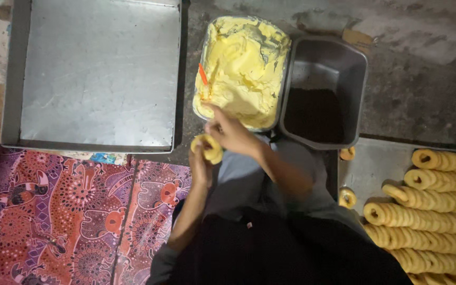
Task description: The person fills ring-shaped pastries with a yellow cream using a small spatula, then dips the filled center into a dark granular topping and places them on a tray. The process is repeated for multiple pastries.
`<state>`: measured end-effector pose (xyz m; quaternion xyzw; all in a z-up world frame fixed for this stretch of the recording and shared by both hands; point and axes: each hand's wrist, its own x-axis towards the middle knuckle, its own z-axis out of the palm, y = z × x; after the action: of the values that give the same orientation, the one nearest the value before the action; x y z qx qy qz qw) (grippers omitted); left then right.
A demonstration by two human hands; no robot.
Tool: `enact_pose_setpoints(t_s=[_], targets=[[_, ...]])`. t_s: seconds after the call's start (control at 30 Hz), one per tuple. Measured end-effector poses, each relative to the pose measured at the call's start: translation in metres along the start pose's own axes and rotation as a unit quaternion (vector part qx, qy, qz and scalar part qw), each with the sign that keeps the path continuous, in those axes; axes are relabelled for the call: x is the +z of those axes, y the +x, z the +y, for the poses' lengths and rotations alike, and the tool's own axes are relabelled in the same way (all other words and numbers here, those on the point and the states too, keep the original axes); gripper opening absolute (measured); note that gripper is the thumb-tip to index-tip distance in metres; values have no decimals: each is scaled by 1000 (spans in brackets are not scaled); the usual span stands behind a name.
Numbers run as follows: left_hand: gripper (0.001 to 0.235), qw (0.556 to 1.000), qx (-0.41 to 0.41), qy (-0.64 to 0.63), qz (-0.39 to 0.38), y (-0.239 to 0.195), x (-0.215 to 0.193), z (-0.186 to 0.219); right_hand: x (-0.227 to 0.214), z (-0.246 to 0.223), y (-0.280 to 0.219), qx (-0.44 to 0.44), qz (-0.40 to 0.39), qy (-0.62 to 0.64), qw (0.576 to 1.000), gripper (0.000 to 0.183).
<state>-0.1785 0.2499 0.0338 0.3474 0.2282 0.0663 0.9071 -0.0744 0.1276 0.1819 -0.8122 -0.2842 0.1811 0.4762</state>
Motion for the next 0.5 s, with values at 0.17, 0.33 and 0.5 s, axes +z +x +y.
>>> enact_pose_setpoints(t_s=[0.17, 0.33, 0.5], targets=[[52, 996, -59, -46, -43, -5, 36, 22, 8, 13, -55, -107, 33, -53, 992, 89], [41, 995, -79, -52, -22, -16, 44, 21, -15, -7, -88, -100, 112, 44, 988, 90], [51, 985, -111, -130, 4, -25, 47, 30, -18, -23, -124, -4, 14, -236, 972, 107]])
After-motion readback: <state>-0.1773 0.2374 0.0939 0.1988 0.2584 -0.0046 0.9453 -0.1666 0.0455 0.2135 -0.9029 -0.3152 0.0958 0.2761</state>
